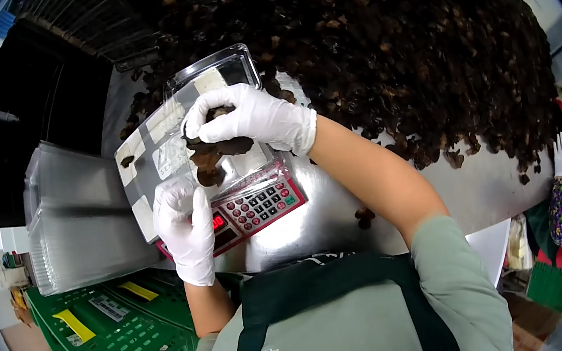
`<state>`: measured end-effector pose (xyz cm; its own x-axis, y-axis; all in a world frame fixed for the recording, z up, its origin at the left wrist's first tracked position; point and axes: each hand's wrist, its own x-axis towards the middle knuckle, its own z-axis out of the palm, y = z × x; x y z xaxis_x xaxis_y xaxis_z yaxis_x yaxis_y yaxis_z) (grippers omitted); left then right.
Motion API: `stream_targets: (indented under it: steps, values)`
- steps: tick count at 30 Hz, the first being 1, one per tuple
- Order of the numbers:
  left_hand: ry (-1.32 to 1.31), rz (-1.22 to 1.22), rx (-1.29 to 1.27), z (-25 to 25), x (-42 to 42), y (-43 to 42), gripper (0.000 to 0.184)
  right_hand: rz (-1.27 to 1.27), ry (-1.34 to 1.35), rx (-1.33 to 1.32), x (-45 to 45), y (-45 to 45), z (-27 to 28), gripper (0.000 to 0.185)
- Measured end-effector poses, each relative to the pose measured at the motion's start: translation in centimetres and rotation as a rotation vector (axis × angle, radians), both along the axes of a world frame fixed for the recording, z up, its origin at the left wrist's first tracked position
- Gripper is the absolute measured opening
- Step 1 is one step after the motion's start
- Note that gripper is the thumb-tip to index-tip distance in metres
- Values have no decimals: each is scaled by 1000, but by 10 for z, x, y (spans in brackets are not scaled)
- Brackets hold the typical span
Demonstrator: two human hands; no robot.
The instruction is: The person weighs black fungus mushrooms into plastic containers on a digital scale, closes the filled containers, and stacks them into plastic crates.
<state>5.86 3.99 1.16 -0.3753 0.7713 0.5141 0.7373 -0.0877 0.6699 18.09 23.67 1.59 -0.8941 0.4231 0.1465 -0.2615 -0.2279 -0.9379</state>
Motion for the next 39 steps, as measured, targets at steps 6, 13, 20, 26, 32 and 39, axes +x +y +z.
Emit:
stream_targets:
  steps: [6, 13, 20, 26, 32, 39]
  values:
    - [-518, -18, 64, 0, 8, 28, 38, 11, 16, 152, 4, -1, 6, 10]
    - [-436, 99, 87, -3, -4, 27, 26, 2, -183, 737, 10, 0, 13, 53]
    - [-401, 120, 117, 8, -11, 14, 29, -372, -324, 1307, 17, -24, 39, 62]
    - [-536, -69, 118, 21, -12, 25, 22, -265, -168, 1048, -1, -25, 18, 35]
    - [439, 315, -215, -3, -127, 42, 34, -699, -52, 204, 72, -17, 36, 17]
    - [429, 262, -380, -19, -152, 46, 21, -1153, -643, 97, 294, -52, -11, 12]
